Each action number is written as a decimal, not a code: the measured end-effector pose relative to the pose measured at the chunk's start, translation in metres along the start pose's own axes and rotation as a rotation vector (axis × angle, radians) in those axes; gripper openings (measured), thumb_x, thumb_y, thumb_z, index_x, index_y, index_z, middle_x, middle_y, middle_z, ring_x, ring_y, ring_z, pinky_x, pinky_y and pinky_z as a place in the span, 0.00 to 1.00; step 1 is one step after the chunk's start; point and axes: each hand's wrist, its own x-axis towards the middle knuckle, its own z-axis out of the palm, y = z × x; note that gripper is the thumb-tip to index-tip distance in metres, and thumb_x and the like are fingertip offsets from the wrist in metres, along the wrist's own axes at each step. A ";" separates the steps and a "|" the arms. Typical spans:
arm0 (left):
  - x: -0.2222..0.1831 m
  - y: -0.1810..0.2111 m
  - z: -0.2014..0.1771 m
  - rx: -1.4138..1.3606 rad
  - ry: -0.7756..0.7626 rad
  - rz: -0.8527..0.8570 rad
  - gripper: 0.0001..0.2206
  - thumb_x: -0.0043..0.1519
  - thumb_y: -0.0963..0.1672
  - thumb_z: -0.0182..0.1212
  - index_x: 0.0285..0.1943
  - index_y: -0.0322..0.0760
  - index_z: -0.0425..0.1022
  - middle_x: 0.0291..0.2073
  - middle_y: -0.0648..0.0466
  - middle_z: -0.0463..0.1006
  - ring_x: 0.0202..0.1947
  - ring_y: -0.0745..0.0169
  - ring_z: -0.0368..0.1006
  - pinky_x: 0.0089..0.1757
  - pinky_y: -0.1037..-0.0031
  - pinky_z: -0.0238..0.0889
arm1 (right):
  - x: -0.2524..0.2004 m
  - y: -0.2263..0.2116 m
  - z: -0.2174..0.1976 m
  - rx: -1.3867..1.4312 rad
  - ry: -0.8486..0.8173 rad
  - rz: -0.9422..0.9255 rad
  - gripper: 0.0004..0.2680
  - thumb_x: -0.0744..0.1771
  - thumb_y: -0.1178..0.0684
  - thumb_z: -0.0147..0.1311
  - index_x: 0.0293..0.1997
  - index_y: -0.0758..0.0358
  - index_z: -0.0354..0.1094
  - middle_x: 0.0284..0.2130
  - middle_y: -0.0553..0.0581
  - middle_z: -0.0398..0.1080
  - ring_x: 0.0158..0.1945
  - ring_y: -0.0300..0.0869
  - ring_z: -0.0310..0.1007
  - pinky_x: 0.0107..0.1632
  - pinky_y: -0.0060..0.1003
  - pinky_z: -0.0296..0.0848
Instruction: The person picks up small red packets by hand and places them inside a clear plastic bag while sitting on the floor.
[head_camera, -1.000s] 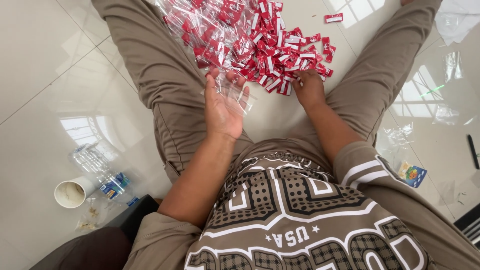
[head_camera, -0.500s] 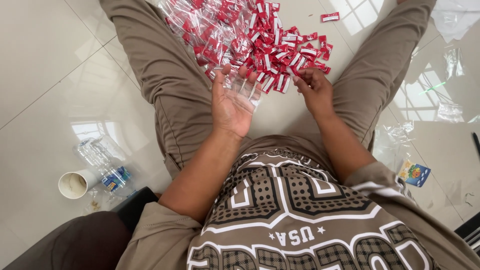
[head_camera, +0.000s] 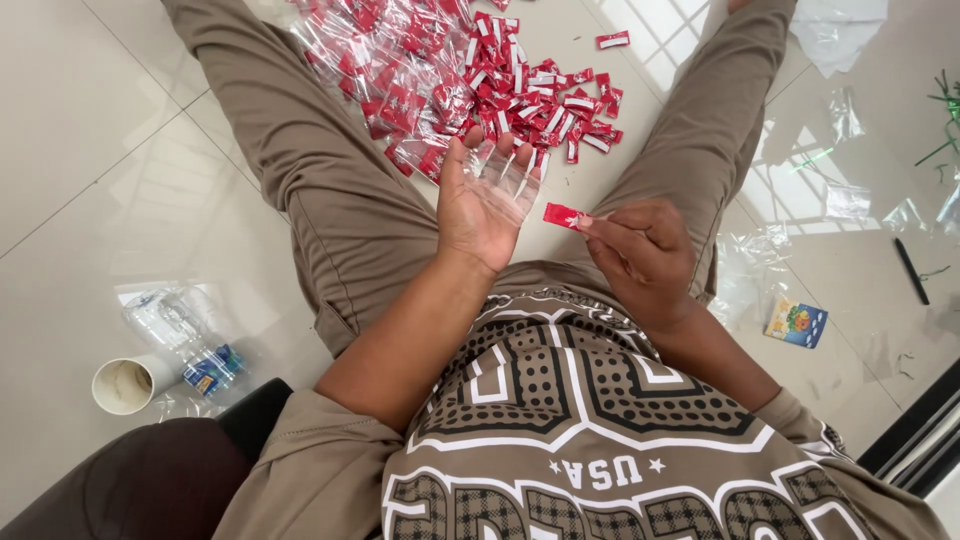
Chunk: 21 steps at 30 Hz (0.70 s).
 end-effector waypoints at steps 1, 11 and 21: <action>0.000 -0.001 0.000 -0.001 -0.004 0.001 0.14 0.61 0.58 0.61 0.49 0.59 0.77 0.47 0.56 0.82 0.49 0.51 0.80 0.53 0.54 0.72 | 0.002 0.000 -0.001 -0.001 0.000 -0.004 0.05 0.64 0.68 0.67 0.41 0.70 0.80 0.34 0.63 0.69 0.35 0.54 0.72 0.41 0.46 0.75; -0.009 -0.011 0.006 0.011 0.038 0.061 0.16 0.62 0.58 0.61 0.52 0.59 0.74 0.47 0.56 0.81 0.48 0.51 0.80 0.52 0.55 0.73 | 0.000 0.008 0.010 -0.057 -0.036 -0.080 0.05 0.65 0.67 0.64 0.42 0.69 0.80 0.34 0.61 0.69 0.35 0.57 0.73 0.41 0.50 0.73; -0.018 -0.021 0.008 0.043 -0.079 0.130 0.18 0.67 0.58 0.54 0.62 0.60 0.67 0.54 0.55 0.78 0.54 0.50 0.77 0.52 0.56 0.71 | -0.015 0.012 0.030 -0.226 -0.127 -0.057 0.05 0.67 0.57 0.63 0.45 0.58 0.79 0.42 0.56 0.69 0.45 0.54 0.70 0.48 0.46 0.65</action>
